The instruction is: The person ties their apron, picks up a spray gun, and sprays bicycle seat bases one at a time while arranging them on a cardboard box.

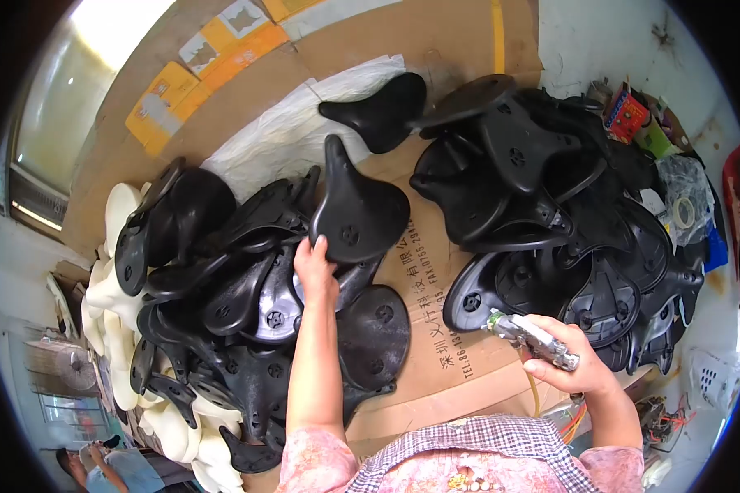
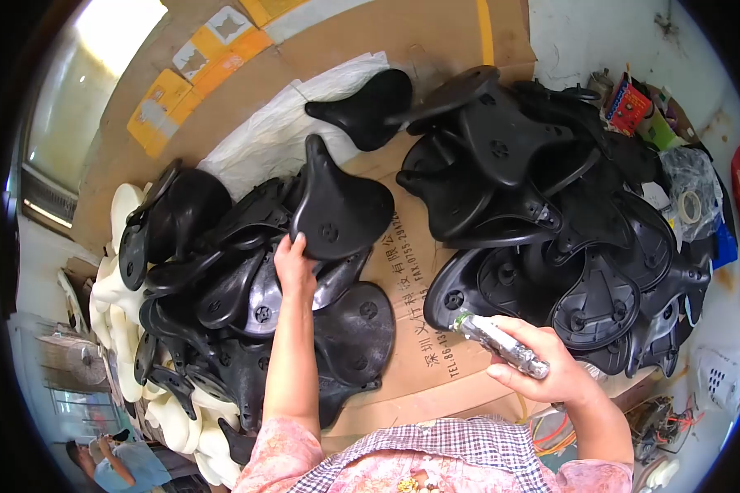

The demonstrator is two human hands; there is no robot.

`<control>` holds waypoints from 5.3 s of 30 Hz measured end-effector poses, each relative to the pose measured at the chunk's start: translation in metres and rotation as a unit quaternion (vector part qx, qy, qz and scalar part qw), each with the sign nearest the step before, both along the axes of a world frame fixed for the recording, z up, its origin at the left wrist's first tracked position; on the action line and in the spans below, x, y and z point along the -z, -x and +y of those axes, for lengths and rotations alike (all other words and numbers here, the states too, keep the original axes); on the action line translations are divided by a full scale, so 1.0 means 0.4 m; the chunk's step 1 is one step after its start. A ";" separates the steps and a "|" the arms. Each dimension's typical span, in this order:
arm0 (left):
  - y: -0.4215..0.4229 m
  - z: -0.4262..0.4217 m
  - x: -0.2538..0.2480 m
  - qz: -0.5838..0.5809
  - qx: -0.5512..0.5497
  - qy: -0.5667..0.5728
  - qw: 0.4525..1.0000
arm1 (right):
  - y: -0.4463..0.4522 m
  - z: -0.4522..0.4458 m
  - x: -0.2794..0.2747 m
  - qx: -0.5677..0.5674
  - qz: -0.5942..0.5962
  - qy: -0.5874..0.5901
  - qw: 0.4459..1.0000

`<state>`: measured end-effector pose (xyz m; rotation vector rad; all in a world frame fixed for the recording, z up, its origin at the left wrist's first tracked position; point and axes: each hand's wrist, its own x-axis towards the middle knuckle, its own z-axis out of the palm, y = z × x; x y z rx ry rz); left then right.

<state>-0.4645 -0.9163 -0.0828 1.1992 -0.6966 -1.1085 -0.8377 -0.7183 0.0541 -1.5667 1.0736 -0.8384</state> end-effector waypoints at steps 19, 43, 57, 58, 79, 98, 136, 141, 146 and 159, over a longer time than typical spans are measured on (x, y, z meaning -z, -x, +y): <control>-0.216 0.111 -0.137 0.280 -0.127 0.318 0.897 | 0.020 0.042 -0.004 0.068 -0.110 -0.062 0.990; 0.171 -0.572 -0.033 0.163 -0.039 -0.090 0.982 | 0.026 -0.156 0.125 0.029 -0.068 -0.062 0.995; 0.063 0.091 0.034 -0.138 0.309 -0.075 0.938 | 0.003 0.058 0.015 0.005 -0.044 0.014 0.999; 0.069 0.122 0.042 -0.138 0.349 -0.070 0.924 | 0.004 0.080 0.007 0.010 -0.038 0.012 0.999; -0.081 0.354 0.030 0.000 0.214 -0.102 0.972 | 0.010 0.256 -0.099 -0.030 -0.017 0.111 0.993; 0.282 0.267 -0.084 -0.234 0.343 -0.097 0.905 | 0.108 0.385 -0.023 0.031 -0.006 0.044 0.999; -0.215 0.372 -0.107 0.285 0.031 0.176 0.942 | 0.181 0.471 -0.058 0.120 -0.106 0.058 0.985; 0.207 0.224 0.206 0.230 0.126 -0.173 0.949 | 0.199 0.491 -0.006 0.108 -0.030 0.002 0.994; 0.513 0.117 0.257 0.298 0.129 -0.268 0.907 | 0.175 0.481 -0.036 0.100 0.005 0.004 0.995; 0.227 0.493 0.041 0.127 0.091 -0.080 0.984 | 0.112 0.453 -0.037 0.072 -0.036 -0.075 0.994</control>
